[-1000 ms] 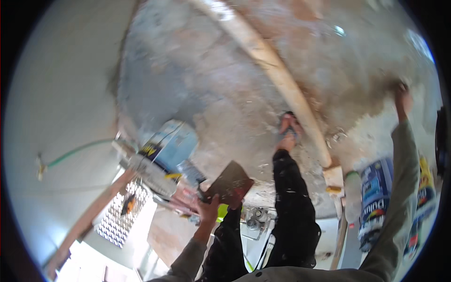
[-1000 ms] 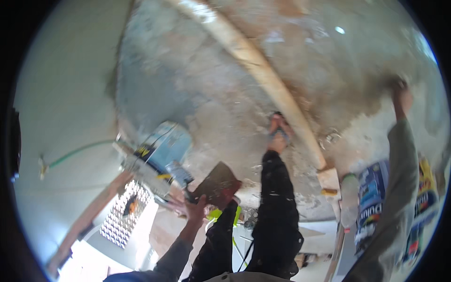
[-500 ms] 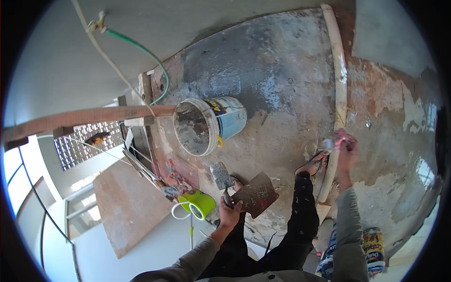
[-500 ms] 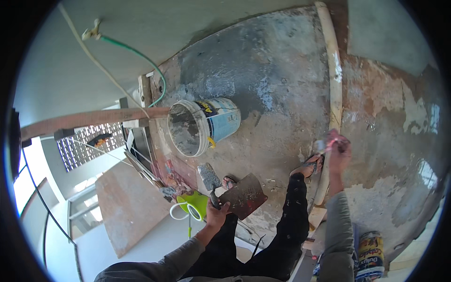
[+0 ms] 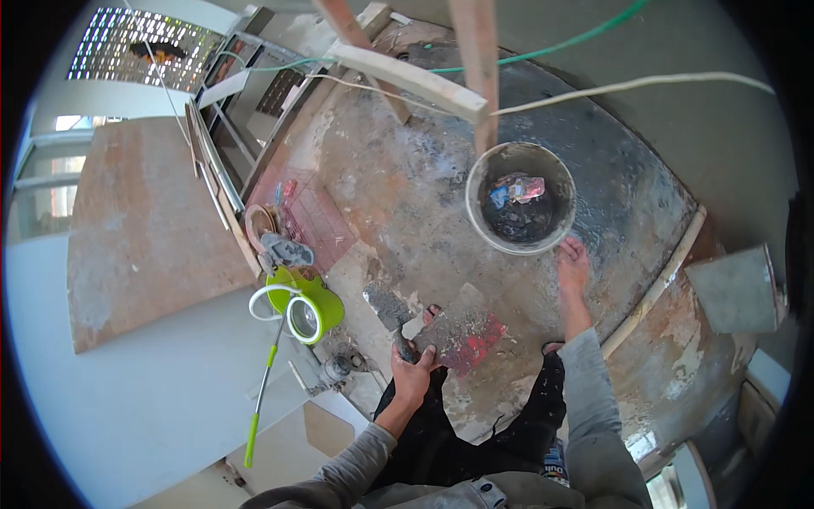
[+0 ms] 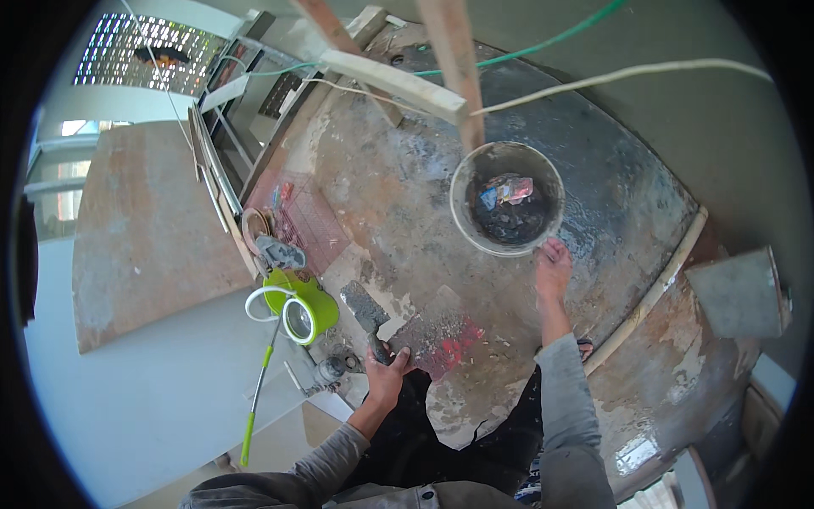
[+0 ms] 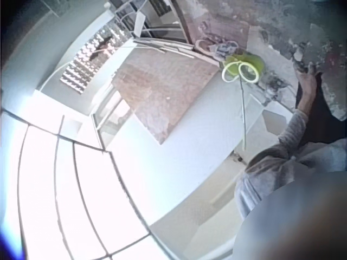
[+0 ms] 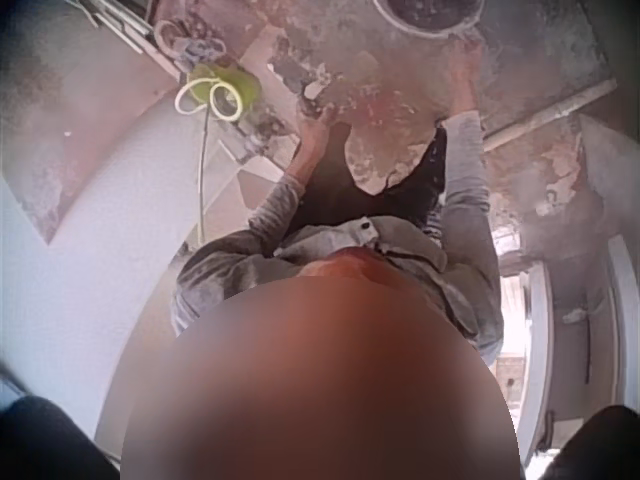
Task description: Applying and smoothing mortar or plaster on a concrete floor surface using a hand trowel.
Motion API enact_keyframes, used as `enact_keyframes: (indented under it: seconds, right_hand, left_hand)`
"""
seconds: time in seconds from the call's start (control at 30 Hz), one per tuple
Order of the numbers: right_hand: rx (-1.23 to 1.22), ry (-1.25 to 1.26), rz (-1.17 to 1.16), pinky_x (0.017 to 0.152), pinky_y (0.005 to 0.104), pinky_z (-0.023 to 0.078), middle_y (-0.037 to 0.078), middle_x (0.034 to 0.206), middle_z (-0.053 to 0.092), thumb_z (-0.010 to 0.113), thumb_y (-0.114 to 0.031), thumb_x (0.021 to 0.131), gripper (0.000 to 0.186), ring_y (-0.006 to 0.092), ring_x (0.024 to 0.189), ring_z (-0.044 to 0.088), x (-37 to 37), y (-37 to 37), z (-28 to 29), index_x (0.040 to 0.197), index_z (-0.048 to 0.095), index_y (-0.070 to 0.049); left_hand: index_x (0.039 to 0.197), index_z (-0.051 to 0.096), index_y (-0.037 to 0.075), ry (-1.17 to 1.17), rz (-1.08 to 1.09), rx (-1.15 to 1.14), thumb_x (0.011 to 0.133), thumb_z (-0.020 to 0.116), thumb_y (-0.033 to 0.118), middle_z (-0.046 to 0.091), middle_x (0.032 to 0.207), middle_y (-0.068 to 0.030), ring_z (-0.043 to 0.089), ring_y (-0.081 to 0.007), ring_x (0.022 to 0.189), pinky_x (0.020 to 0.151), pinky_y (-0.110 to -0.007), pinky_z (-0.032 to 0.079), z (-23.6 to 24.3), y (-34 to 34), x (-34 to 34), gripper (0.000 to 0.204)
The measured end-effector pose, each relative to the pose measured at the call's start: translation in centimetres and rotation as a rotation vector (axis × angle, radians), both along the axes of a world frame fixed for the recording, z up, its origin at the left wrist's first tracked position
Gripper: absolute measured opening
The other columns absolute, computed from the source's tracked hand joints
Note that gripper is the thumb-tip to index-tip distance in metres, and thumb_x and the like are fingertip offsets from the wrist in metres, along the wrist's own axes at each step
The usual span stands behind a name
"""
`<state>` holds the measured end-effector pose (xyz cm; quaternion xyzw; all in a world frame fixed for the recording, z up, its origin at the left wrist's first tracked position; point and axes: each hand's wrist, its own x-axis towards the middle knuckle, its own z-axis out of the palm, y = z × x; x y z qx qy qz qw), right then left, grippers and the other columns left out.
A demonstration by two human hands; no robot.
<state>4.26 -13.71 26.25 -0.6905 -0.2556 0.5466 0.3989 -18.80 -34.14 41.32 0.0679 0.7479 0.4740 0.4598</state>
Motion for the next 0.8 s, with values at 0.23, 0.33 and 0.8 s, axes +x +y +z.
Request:
enact_keyframes:
  seconds: [0.23,0.33,0.8]
  right_hand:
    - [-0.327,0.470,0.139,0.087,0.0381,0.048,0.005,0.116,0.057,0.051,-0.015,0.093,0.030,0.0204,0.103,0.059,-25.9,-7.2,8.7,0.122,0.049,-0.010]
    - [-0.327,0.735,0.164,0.092,0.0408,0.047,0.007,0.120,0.056,0.053,-0.011,0.092,0.035,0.0224,0.106,0.058,-35.6,-6.2,10.0,0.127,0.047,-0.009]
    - [-0.364,0.269,0.073,0.080,0.0326,0.050,0.006,0.106,0.063,0.061,0.005,0.081,0.044,0.0171,0.090,0.061,-49.6,8.0,-21.1,0.123,0.052,-0.004]
  left_hand:
    - [0.097,0.037,0.008,-0.035,0.255,-0.061,0.083,0.066,-0.001,0.042,0.083,-0.0013,0.052,-0.0105,0.067,0.054,-0.026,0.056,0.3,4.0,-22.8,0.033]
    - [0.098,0.037,0.009,-0.100,0.325,-0.029,0.083,0.066,-0.001,0.042,0.083,-0.0012,0.052,-0.0104,0.067,0.053,-0.026,0.056,-0.4,7.3,-28.4,0.034]
    - [0.121,0.032,-0.003,-0.018,0.039,-0.207,0.093,0.053,0.008,0.049,0.119,-0.0179,0.062,-0.0262,0.099,0.063,-0.031,0.060,-22.6,21.2,-44.8,0.037]
